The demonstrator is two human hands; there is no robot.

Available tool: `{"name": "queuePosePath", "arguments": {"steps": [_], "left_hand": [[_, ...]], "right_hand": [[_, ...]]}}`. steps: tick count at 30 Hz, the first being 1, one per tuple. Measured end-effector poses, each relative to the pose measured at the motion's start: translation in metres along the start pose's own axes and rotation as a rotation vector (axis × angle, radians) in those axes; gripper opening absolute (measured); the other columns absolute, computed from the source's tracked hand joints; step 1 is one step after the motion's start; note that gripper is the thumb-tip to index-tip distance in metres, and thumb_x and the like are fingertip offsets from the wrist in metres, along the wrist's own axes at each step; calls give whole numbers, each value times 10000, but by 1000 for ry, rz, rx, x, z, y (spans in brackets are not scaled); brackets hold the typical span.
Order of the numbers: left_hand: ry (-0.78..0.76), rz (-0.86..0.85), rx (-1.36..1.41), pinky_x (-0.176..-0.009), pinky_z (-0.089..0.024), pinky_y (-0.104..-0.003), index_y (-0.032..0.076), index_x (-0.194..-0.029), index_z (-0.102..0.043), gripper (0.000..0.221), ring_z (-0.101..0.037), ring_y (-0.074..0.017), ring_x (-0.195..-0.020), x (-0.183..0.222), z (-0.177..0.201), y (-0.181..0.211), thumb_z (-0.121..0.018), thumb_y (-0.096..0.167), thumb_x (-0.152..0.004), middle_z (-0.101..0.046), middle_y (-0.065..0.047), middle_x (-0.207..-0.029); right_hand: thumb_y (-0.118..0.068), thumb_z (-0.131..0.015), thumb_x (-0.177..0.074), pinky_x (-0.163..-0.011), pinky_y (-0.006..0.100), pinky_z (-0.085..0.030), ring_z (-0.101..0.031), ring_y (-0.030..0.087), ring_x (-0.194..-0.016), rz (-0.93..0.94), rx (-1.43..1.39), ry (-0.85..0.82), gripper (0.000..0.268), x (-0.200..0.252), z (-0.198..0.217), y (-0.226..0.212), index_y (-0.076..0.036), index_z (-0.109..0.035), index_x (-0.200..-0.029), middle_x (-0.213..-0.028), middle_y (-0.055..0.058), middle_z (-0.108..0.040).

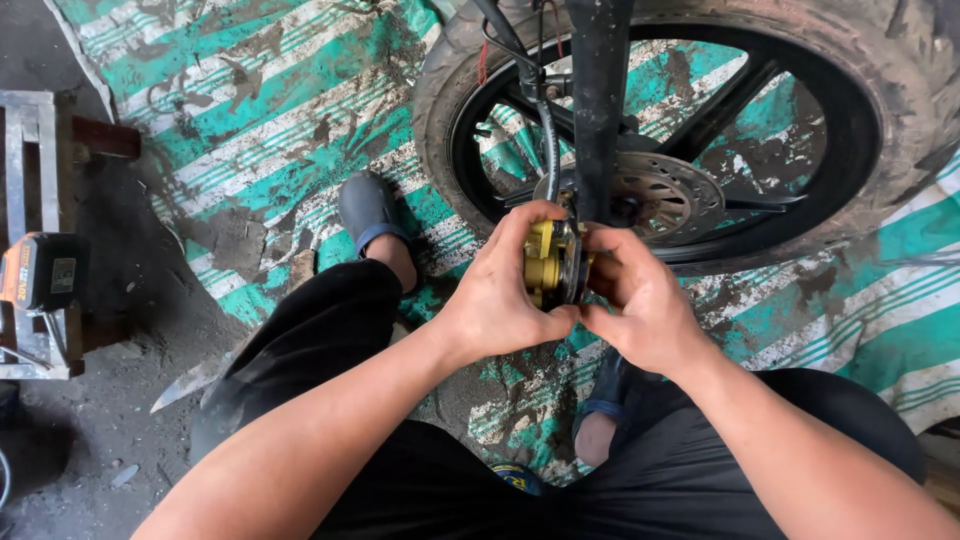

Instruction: The person sits on the ground beside a motorcycle's front wheel and services the yellow brake caliper. They remove the brake pads from the caliper by hand, pry at the caliper with a screwdriver, tap it with a hammer, and handle the pads and caliper throughout.

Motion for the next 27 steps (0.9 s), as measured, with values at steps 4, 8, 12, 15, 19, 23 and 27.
{"name": "queuePosePath", "arguments": {"steps": [4, 8, 12, 15, 19, 23, 27], "left_hand": [[10, -20, -13, -862, -627, -583, 192, -1552, -458, 1010, -729, -490, -1087, 0, 0, -1, -941, 184, -665, -586, -254, -1336], [5, -21, -21, -860, -625, -585, 179, -1556, -453, 993, -732, -487, -1082, -1, 2, 1, -910, 179, -674, -598, -260, -1334], [13, -15, 28, -894, -602, -611, 118, -1652, -274, 1118, -714, -516, -1097, 4, 3, 14, -861, 112, -700, -596, -311, -1316], [24, 5, 55, -933, -602, -613, 82, -1714, -158, 1194, -721, -531, -1141, 9, 0, 15, -834, 98, -729, -619, -330, -1374], [46, 4, 61, -931, -610, -630, 45, -1712, -154, 1210, -719, -563, -1145, 10, 3, 10, -862, 134, -736, -646, -363, -1381], [10, 10, 59, -994, -610, -632, 115, -1709, -220, 1202, -713, -562, -1246, 7, 7, 2, -922, 334, -758, -683, -318, -1417], [-51, 45, 197, -1087, -535, -696, 137, -1737, -225, 973, -619, -608, -1370, 5, 9, 5, -698, 504, -969, -591, -382, -1524]], "right_hand": [[163, -720, -806, -1071, 619, -606, -746, 477, -1285, -1, 20, -12, 675, -2, 3, 3, -28, -519, -1421, -1463, 273, -671], [170, -684, -836, -1042, 617, -619, -720, 481, -1307, 20, -53, -9, 712, -1, 0, -4, -38, -468, -1481, -1472, 275, -643], [166, -729, -826, -1052, 652, -596, -685, 476, -1280, 140, -40, -40, 866, -1, -4, -13, -46, -367, -1584, -1535, 277, -572], [109, -769, -812, -1105, 646, -566, -653, 446, -1360, 152, -103, -87, 905, 0, -5, -10, -26, -396, -1625, -1574, 246, -571], [39, -879, -750, -1139, 669, -535, -632, 456, -1378, 192, -117, -125, 1064, 1, -6, -11, 2, -351, -1672, -1595, 265, -544], [50, -969, -699, -1122, 687, -541, -612, 499, -1413, 235, -38, -143, 1210, 3, -4, -5, 5, -305, -1709, -1663, 306, -482], [18, -974, -729, -1107, 677, -555, -589, 550, -1428, 297, 79, -157, 1199, 0, -11, -17, 27, -292, -1716, -1671, 369, -453]]}}
Point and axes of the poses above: each hand's wrist, its own x-axis away from the middle knuckle, its own z-axis out of the back of the hand, y = z × x, the point moved 3 cm from there along -x, towards the middle knuckle
